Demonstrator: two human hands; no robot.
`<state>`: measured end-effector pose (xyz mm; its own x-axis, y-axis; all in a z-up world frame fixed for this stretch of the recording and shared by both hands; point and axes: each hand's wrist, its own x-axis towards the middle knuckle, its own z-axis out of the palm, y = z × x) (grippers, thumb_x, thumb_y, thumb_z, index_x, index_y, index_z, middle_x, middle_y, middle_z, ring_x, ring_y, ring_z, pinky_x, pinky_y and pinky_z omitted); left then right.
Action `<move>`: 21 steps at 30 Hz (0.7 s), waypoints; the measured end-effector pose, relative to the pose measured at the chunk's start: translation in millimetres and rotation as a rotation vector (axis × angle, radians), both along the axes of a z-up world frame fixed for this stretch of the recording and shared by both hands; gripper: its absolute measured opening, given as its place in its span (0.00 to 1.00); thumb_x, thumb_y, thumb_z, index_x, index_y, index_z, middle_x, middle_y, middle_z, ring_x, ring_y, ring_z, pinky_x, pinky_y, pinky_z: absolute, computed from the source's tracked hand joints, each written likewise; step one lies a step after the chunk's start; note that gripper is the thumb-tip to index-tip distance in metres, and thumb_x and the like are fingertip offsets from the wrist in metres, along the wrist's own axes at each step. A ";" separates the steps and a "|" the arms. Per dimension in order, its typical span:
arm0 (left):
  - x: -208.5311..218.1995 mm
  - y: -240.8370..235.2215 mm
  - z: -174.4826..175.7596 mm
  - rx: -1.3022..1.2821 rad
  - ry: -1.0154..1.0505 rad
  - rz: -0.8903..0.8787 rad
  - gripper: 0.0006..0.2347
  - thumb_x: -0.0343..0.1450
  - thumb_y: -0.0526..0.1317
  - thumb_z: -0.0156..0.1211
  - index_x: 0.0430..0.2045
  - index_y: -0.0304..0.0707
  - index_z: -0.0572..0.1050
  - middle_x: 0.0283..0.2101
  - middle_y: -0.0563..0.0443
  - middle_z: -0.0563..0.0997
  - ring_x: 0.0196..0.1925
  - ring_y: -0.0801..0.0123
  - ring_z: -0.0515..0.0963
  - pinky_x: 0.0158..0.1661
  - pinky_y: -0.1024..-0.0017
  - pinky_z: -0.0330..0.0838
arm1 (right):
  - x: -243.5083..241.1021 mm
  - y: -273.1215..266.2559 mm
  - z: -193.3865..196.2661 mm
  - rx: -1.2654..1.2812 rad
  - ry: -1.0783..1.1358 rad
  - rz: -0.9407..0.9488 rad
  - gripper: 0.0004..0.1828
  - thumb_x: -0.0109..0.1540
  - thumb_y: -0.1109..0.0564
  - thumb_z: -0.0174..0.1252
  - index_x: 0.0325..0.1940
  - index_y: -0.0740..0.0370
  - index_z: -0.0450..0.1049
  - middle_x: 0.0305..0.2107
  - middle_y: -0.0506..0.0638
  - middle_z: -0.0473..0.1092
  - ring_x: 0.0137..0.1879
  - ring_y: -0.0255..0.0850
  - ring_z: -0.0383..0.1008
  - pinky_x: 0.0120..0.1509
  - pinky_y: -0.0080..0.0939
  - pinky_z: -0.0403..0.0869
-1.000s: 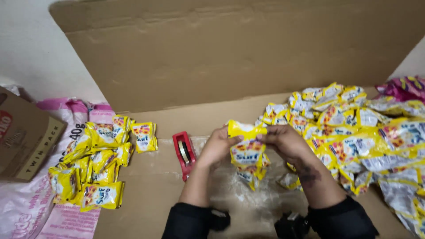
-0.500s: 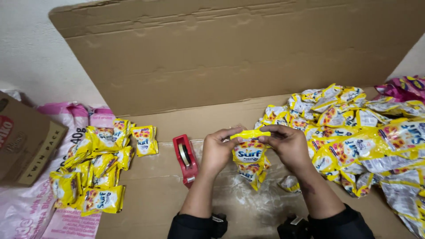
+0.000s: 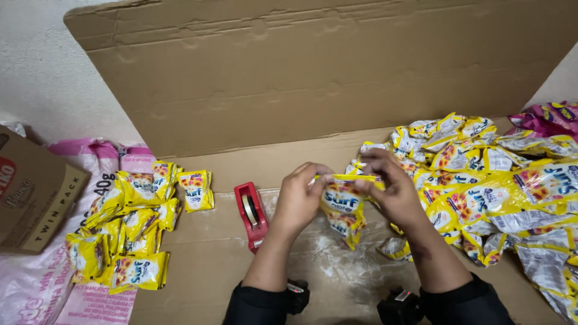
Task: The person sorts yellow detergent packets into stacks and rows by hand on a cardboard surface, using tape to secure or organize some of them.
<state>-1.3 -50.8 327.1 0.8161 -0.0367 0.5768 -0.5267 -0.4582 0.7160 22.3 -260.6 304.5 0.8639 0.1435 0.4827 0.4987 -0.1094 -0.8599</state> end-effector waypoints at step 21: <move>9.5 -19.6 -48.2 -0.736 0.375 -0.554 0.22 0.70 0.32 0.68 0.58 0.30 0.68 0.56 0.46 0.80 0.58 0.65 0.79 0.61 0.63 0.73 | 11.3 11.9 79.2 -0.221 0.028 -0.130 0.10 0.64 0.60 0.58 0.47 0.66 0.79 0.30 0.46 0.76 0.36 0.31 0.75 0.41 0.36 0.74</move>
<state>8.2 -70.5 278.9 0.9261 -0.2042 0.3172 -0.2137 0.4090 0.8871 33.5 -248.8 383.7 0.8945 0.1300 0.4278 0.4447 -0.3581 -0.8210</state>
